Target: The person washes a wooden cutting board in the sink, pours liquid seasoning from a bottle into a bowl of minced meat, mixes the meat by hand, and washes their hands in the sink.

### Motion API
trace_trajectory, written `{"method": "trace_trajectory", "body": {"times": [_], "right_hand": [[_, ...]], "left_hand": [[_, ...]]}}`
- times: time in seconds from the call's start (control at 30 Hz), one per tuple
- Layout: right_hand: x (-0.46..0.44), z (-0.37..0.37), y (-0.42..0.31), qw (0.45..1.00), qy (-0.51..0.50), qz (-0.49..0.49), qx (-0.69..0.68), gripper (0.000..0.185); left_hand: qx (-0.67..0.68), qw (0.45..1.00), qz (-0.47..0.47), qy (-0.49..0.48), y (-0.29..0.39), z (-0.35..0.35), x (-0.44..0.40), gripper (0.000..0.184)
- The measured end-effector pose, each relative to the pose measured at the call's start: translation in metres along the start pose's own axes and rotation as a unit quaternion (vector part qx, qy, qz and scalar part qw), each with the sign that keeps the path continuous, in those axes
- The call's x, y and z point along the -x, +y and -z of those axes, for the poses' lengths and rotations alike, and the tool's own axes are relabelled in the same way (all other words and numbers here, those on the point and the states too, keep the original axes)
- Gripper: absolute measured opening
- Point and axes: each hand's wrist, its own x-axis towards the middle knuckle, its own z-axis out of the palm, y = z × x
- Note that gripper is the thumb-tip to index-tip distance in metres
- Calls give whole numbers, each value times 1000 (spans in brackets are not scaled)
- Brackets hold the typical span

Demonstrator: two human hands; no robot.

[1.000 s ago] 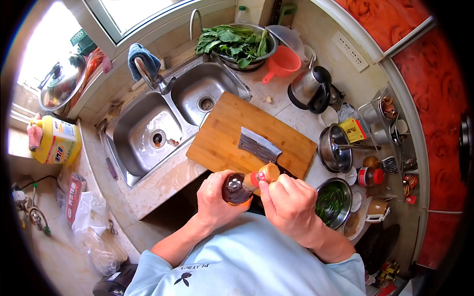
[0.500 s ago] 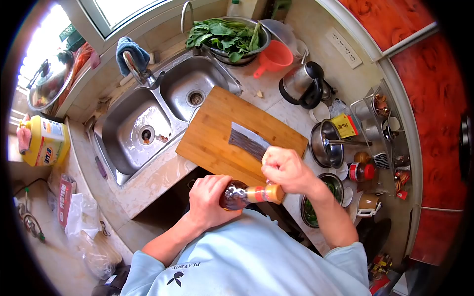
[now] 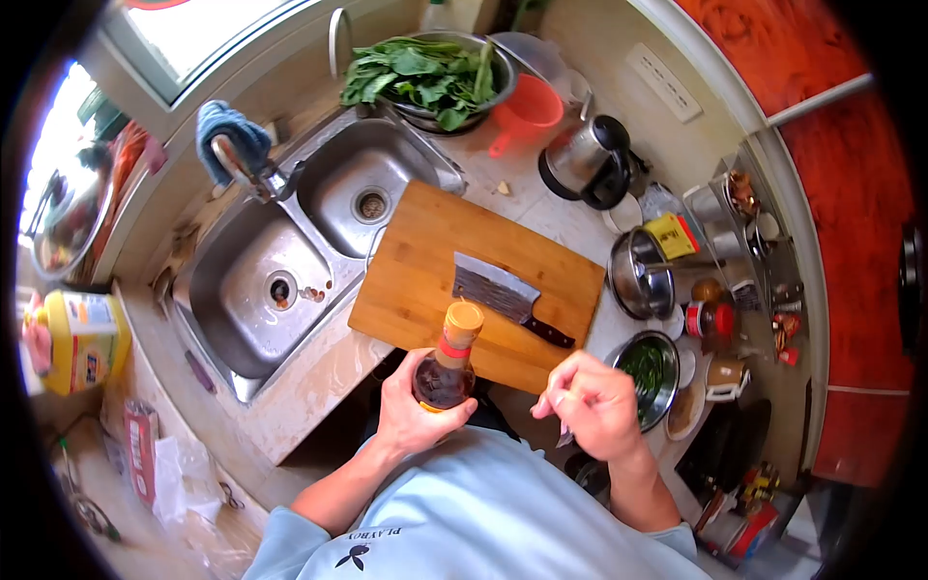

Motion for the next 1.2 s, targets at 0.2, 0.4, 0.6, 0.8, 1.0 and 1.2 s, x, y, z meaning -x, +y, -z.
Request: {"method": "trace_trajectory", "body": {"times": [0.2, 0.4, 0.6, 0.8, 1.0, 1.2], "right_hand": [[-9, -20, 4, 973, 30, -38, -227, 18], [42, -7, 3, 955, 69, -55, -285, 35], [123, 39, 18, 971, 156, 58, -172, 50], [220, 104, 23, 973, 179, 145, -14, 35], [246, 114, 28, 925, 306, 204, 93, 23], [249, 105, 20, 899, 400, 153, 92, 19]], "left_hand": [[38, 970, 26, -240, -14, -1, -20, 60], [22, 964, -5, -265, 6, -40, 1, 61], [-64, 940, 4, -336, 6, -120, 56, 68], [-83, 893, 12, -441, -14, -188, 89, 74], [-27, 826, 66, -560, -12, -228, 70, 73], [25, 724, 156, -671, -7, -253, 30, 63]]}}
